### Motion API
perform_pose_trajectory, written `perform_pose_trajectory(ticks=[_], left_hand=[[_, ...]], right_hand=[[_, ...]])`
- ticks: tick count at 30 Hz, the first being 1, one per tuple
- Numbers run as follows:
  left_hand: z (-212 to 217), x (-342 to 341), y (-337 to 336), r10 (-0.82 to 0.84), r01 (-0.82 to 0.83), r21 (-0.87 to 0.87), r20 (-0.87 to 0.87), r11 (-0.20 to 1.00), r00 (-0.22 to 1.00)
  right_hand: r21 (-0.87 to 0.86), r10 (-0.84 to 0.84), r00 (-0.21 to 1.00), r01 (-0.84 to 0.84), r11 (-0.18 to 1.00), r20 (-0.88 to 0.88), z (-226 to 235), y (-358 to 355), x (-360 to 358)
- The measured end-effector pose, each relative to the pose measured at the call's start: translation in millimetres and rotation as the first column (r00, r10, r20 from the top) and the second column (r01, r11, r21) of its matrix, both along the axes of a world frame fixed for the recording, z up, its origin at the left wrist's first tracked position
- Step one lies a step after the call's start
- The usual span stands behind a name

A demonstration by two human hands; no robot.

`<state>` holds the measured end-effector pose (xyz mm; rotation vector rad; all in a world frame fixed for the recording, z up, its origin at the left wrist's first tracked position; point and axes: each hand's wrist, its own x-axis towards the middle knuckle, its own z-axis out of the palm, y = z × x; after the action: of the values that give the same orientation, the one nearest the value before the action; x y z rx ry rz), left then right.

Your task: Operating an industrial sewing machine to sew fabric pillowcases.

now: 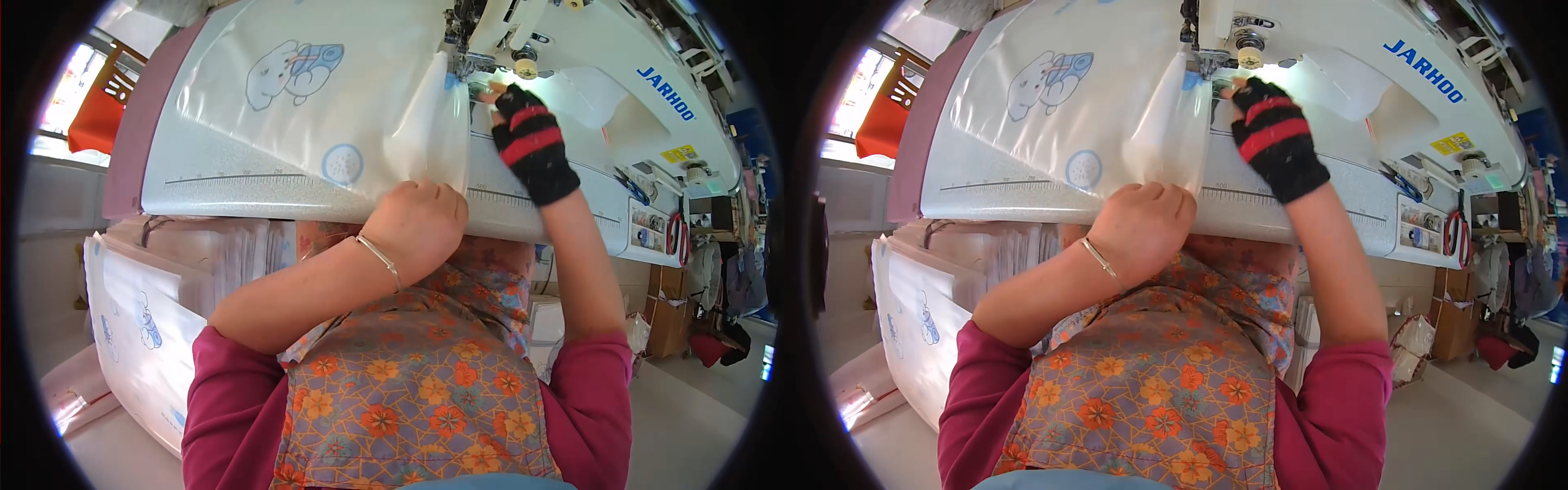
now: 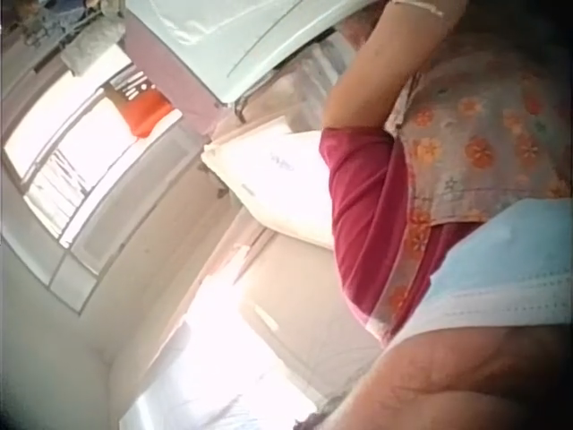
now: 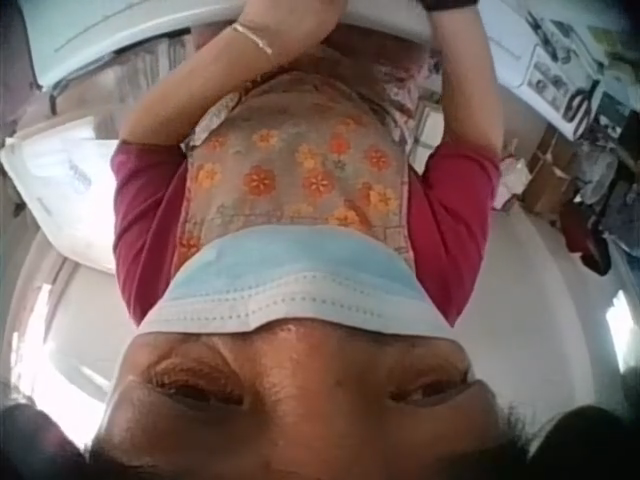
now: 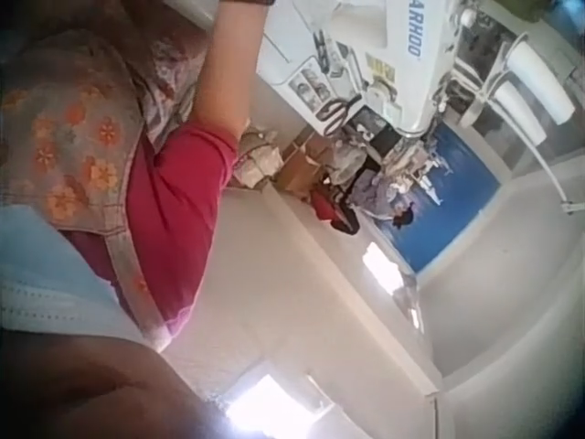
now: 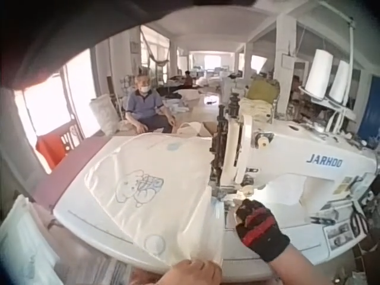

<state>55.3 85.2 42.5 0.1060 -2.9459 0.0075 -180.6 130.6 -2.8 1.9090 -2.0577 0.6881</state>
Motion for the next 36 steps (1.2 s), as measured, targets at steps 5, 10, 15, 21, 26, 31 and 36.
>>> perform_pose_trajectory(ticks=[5,10,15,21,26,31,36], left_hand=[[28.1,-14.8,-21.4,-0.082,0.028,0.203,0.263,0.979,0.961],[-28.1,-28.8,-65.8,-0.003,0.007,0.026,-0.162,1.0,0.987],[-31.0,-23.2,-49.8,0.137,-0.137,0.071,0.002,0.988,0.991],[-34.7,-20.4,-36.5,0.092,-0.074,0.163,-0.106,0.984,0.99],[-34.8,-20.9,-43.8,-0.017,0.04,0.125,-0.18,0.991,0.984],[-31.3,-37.5,-67.5,-0.038,0.069,0.131,-0.222,0.989,0.974],[-33.1,-59.9,-96.1,-0.042,0.088,0.189,-0.234,0.978,0.971]], right_hand=[[0.055,0.187,0.974,-0.195,0.979,0.13,2.2,17.6,33.8],[0.04,0.224,0.972,-0.227,0.973,0.067,4.5,24.1,44.0],[0.046,0.214,0.97,-0.22,0.974,0.118,3.4,27.2,44.2],[0.041,0.181,0.978,-0.186,0.982,0.101,2.1,26.9,42.5],[0.039,0.161,0.982,-0.165,0.985,0.095,1.9,25.7,42.1],[0.031,0.141,0.99,-0.141,0.99,0.019,2.5,19.3,39.5],[0.066,0.115,0.993,-0.114,0.991,-0.01,6.7,4.2,29.3]])
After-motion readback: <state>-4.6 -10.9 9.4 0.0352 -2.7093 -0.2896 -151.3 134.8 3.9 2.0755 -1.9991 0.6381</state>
